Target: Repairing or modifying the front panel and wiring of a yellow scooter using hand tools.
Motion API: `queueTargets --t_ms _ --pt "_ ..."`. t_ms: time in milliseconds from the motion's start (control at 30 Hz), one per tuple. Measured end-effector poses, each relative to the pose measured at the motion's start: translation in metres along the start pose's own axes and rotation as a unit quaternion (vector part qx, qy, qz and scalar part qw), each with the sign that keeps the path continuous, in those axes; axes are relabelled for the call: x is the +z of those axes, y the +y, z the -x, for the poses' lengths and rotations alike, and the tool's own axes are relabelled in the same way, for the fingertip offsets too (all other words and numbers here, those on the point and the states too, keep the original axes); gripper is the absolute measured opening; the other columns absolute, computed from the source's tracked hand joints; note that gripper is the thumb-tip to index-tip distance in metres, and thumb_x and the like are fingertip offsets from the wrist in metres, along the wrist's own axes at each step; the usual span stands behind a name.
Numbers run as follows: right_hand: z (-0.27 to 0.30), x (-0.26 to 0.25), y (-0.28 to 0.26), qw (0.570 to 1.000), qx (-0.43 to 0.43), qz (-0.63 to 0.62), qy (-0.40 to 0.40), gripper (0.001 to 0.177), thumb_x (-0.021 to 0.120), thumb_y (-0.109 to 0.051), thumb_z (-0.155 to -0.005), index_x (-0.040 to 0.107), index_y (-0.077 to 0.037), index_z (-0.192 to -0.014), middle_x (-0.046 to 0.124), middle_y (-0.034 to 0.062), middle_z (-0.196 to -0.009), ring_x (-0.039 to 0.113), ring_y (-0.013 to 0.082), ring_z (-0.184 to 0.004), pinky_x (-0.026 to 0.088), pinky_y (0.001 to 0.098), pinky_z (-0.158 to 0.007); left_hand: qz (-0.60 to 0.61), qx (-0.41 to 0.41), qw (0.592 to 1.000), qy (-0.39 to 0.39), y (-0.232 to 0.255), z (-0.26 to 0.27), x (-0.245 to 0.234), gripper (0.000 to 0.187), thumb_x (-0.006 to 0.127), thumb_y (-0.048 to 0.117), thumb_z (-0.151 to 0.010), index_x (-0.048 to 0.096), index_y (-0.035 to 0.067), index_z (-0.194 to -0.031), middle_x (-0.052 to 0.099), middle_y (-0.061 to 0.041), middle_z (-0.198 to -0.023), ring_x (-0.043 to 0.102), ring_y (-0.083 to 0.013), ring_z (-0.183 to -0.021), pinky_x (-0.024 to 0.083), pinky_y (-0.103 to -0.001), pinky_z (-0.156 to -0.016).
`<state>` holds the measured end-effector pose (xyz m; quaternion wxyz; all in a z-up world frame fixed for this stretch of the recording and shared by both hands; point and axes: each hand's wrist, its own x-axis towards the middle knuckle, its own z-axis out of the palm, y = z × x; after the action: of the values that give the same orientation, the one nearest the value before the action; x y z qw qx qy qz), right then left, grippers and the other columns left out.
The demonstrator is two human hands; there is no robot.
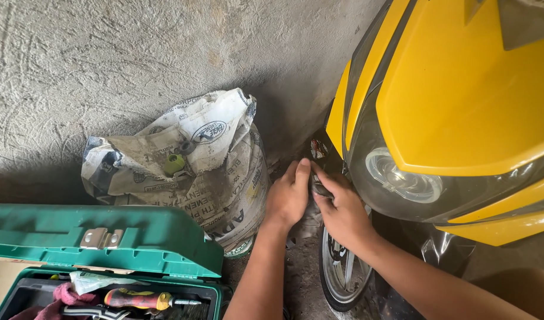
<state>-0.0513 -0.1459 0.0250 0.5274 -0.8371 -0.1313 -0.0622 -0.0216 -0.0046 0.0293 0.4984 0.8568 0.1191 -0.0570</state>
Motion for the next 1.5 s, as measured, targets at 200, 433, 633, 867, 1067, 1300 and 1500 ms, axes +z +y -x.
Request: queueTargets --t_ms 200,433,633,867,1067,1300,1500 --pt "-0.001 0.009 0.017 0.993 -0.048 0.093 0.046 0.033 0.069 -0.014 -0.092 0.068 -0.007 -0.124 0.070 0.0135 -0.112 0.071 0.0294 -0.100 0.054 0.0360 -0.085 -0.073 -0.016 0.997 -0.019 -0.013 -0.009 0.005 0.083 0.015 0.073 -0.094 0.064 0.018 -0.134 0.067 -0.021 -0.129 0.058 -0.0417 -0.127 0.042 -0.050 -0.106" --pt "-0.001 0.016 0.013 0.995 -0.034 0.039 0.080 0.048 0.064 -0.002 -0.087 0.061 -0.001 -0.135 0.064 0.0184 -0.127 0.064 0.0372 -0.113 0.050 0.0414 -0.096 -0.083 0.022 0.996 0.010 0.004 0.004 -0.004 0.080 0.023 0.075 -0.091 0.065 0.017 -0.126 0.072 -0.023 -0.114 0.063 -0.0426 -0.117 0.045 -0.050 -0.101" --pt "-0.002 0.009 0.021 0.993 -0.088 0.045 0.062 0.053 0.065 0.008 -0.074 0.064 -0.001 -0.126 0.063 0.0166 -0.129 0.062 0.0346 -0.119 0.049 0.0381 -0.100 -0.115 0.030 0.993 -0.008 0.002 0.006 0.004 0.076 0.020 0.071 -0.095 0.062 0.014 -0.121 0.072 -0.026 -0.109 0.064 -0.0452 -0.112 0.047 -0.053 -0.096" --pt "0.002 0.016 0.010 0.993 -0.058 -0.044 0.090 0.034 0.072 -0.002 -0.085 0.063 -0.002 -0.118 0.068 0.0108 -0.119 0.068 0.0267 -0.114 0.050 0.0337 -0.099 -0.083 0.024 0.996 0.018 0.007 0.009 -0.006 0.075 0.030 0.074 -0.092 0.067 0.013 -0.114 0.072 -0.023 -0.107 0.065 -0.0429 -0.111 0.048 -0.051 -0.094" --pt "-0.006 0.016 -0.015 0.991 -0.104 -0.023 0.084 0.030 0.069 0.003 -0.085 0.065 -0.001 -0.115 0.066 0.0123 -0.121 0.066 0.0293 -0.116 0.050 0.0355 -0.100 -0.118 0.079 0.986 0.082 0.005 0.008 -0.016 0.072 0.031 0.072 -0.093 0.066 0.012 -0.113 0.075 -0.022 -0.093 0.070 -0.0427 -0.100 0.051 -0.051 -0.088" --pt "-0.010 0.021 -0.024 0.988 -0.117 0.024 0.099 0.029 0.068 0.007 -0.079 0.065 -0.002 -0.107 0.066 0.0137 -0.118 0.067 0.0311 -0.113 0.052 0.0365 -0.096 -0.043 0.056 0.995 0.078 0.003 0.007 -0.016 0.075 0.028 0.072 -0.094 0.064 0.013 -0.124 0.073 -0.024 -0.105 0.065 -0.0449 -0.110 0.047 -0.053 -0.094" --pt "-0.013 0.014 -0.022 0.984 -0.132 0.047 0.106 0.031 0.072 0.004 -0.079 0.064 -0.004 -0.108 0.068 0.0142 -0.107 0.069 0.0336 -0.103 0.054 0.0393 -0.090 -0.050 0.035 0.996 0.072 0.004 0.004 -0.013 0.077 0.026 0.072 -0.094 0.065 0.012 -0.124 0.070 -0.026 -0.114 0.062 -0.0466 -0.116 0.046 -0.054 -0.097"
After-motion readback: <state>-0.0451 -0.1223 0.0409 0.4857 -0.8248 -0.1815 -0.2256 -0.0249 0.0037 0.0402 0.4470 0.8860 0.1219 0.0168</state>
